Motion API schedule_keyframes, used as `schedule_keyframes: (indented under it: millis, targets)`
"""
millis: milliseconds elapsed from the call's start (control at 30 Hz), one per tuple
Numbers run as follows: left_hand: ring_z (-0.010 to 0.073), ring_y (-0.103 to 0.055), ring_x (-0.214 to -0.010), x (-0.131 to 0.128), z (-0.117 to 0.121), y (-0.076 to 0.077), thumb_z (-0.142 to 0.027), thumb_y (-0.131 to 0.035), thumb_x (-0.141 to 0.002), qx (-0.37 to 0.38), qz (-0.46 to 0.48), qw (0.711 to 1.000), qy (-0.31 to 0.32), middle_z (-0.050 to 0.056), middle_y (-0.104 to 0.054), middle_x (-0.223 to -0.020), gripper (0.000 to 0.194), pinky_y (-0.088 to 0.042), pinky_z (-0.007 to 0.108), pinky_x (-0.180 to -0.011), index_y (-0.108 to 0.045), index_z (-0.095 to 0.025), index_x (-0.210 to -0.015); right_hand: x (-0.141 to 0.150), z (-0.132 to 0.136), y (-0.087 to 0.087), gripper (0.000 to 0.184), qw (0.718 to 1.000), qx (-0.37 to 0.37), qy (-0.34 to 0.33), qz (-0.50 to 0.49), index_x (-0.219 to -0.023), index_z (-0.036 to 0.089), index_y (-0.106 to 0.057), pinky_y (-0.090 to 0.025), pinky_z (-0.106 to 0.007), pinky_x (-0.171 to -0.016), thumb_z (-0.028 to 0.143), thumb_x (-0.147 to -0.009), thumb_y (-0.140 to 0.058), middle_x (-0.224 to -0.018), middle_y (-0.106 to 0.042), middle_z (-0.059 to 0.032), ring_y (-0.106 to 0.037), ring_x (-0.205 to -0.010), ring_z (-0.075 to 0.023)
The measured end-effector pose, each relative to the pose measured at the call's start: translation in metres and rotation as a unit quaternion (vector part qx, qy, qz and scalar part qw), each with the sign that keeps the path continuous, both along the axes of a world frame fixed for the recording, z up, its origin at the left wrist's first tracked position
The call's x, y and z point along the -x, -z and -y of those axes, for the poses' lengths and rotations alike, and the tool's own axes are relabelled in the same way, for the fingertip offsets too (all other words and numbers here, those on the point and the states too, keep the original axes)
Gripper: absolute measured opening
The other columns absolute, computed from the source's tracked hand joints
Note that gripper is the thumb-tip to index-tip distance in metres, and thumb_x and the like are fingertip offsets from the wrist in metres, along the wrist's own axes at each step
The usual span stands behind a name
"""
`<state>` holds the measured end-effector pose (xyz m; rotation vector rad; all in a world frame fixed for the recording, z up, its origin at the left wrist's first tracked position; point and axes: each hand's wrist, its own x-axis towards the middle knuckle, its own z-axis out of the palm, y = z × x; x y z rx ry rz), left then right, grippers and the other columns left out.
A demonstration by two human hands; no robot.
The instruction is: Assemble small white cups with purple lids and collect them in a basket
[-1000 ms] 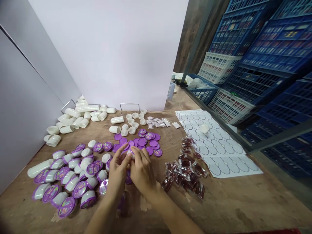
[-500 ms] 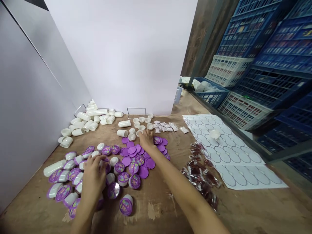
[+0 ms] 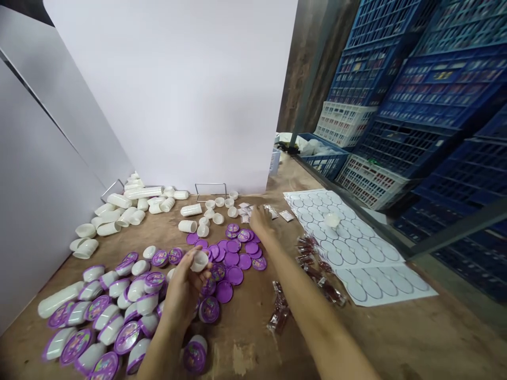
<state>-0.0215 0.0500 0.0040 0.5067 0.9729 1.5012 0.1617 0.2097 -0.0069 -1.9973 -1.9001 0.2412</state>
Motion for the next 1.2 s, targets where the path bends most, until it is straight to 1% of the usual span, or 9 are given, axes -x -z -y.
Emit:
schedule_keyframes:
  millis: [133, 267, 367, 533, 667, 733, 833, 1033, 1200]
  targets:
    - [0.0143, -0.064, -0.064, -0.006, 0.009, 0.002, -0.041, -0.078, -0.064, 0.050, 0.073, 0.995, 0.045, 0.002, -0.063, -0.081, 0.049, -0.047, 0.021, -0.049, -0.062, -0.014, -0.101, -0.025, -0.016, 0.010, 0.028, 1.000, 0.002, 0.005, 0.027, -0.097, 0.005, -0.068, -0.040, -0.033, -0.092, 0.000, -0.083, -0.045, -0.108, -0.067, -0.0230, -0.059, -0.108, -0.0266]
    - [0.0140, -0.063, -0.064, -0.014, 0.011, 0.008, -0.044, -0.076, -0.069, 0.047, 0.070, 0.994, 0.068, 0.003, -0.064, -0.083, 0.050, -0.045, 0.020, -0.046, -0.058, -0.015, -0.105, -0.021, 0.021, -0.005, 0.028, 0.998, -0.057, 0.029, 0.011, -0.103, 0.006, -0.067, -0.042, -0.036, -0.093, 0.009, -0.091, -0.042, -0.110, -0.067, -0.0205, -0.057, -0.109, -0.0276]
    - [0.0122, -0.062, -0.065, -0.022, 0.009, 0.009, -0.048, -0.075, -0.072, 0.032, 0.057, 0.995, 0.070, 0.001, -0.062, -0.081, 0.053, -0.045, 0.019, -0.047, -0.055, -0.016, -0.109, 0.007, 0.077, -0.020, 0.014, 0.975, -0.123, -0.116, -0.146, -0.091, 0.015, -0.069, -0.047, -0.034, -0.088, 0.017, -0.089, -0.055, -0.097, -0.070, -0.0099, -0.060, -0.096, -0.0219]
    - [0.0056, -0.050, -0.051, -0.024, 0.009, 0.009, -0.049, -0.079, -0.068, -0.011, 0.023, 0.999, 0.044, -0.006, -0.058, -0.066, 0.053, -0.040, 0.016, -0.046, -0.054, -0.018, -0.103, 0.050, 0.139, -0.031, 0.024, 0.900, -0.060, -0.353, -0.250, -0.077, 0.021, -0.069, -0.050, -0.035, -0.084, 0.009, -0.088, -0.051, -0.085, -0.070, -0.0033, -0.060, -0.091, -0.0189]
    - [0.0064, -0.050, -0.046, -0.010, 0.012, 0.012, -0.049, -0.076, -0.070, -0.007, -0.010, 1.000, 0.011, -0.004, -0.063, -0.069, 0.049, -0.037, 0.017, -0.041, -0.055, -0.019, -0.102, 0.003, 0.110, -0.028, 0.021, 0.947, 0.004, -0.184, -0.263, -0.101, 0.020, -0.070, -0.054, -0.035, -0.077, 0.019, -0.090, -0.051, -0.096, -0.072, -0.0061, -0.065, -0.086, -0.0196]
    - [0.0066, -0.051, -0.045, -0.005, 0.013, 0.013, -0.045, -0.079, -0.066, 0.000, -0.007, 1.000, -0.005, -0.002, -0.065, -0.076, 0.046, -0.034, 0.017, -0.036, -0.056, -0.019, -0.097, -0.041, 0.090, -0.018, 0.024, 0.993, 0.015, 0.033, -0.113, -0.104, 0.013, -0.068, -0.053, -0.038, -0.073, 0.019, -0.091, -0.049, -0.098, -0.071, -0.0146, -0.065, -0.087, -0.0246]
    - [0.0065, -0.050, -0.043, -0.005, 0.014, 0.014, -0.040, -0.077, -0.066, -0.001, -0.010, 1.000, 0.009, -0.001, -0.064, -0.076, 0.039, -0.030, 0.015, -0.031, -0.058, -0.018, -0.091, -0.097, 0.075, 0.005, 0.026, 0.979, 0.059, 0.169, 0.101, -0.107, 0.004, -0.066, -0.048, -0.042, -0.082, 0.016, -0.086, -0.055, -0.109, -0.066, -0.0257, -0.062, -0.104, -0.0340]
    - [0.0081, -0.051, -0.048, -0.027, 0.018, 0.018, -0.045, -0.077, -0.066, 0.013, -0.007, 0.997, 0.074, -0.002, -0.060, -0.070, 0.041, -0.034, 0.016, -0.035, -0.058, -0.017, -0.089, -0.088, 0.096, 0.011, 0.022, 0.988, -0.015, 0.127, 0.084, -0.089, 0.013, -0.069, -0.046, -0.036, -0.078, 0.019, -0.090, -0.048, -0.095, -0.068, -0.0180, -0.063, -0.094, -0.0270]
    - [0.0113, -0.055, -0.056, -0.041, 0.027, 0.022, -0.058, -0.066, -0.078, -0.007, -0.024, 0.993, 0.114, 0.000, -0.061, -0.071, 0.047, -0.041, 0.020, -0.045, -0.059, -0.019, -0.103, 0.002, 0.152, -0.010, 0.020, 0.943, -0.162, -0.083, -0.278, -0.089, 0.021, -0.065, -0.048, -0.029, -0.063, 0.032, -0.095, -0.049, -0.079, -0.066, -0.0042, -0.060, -0.070, -0.0183]
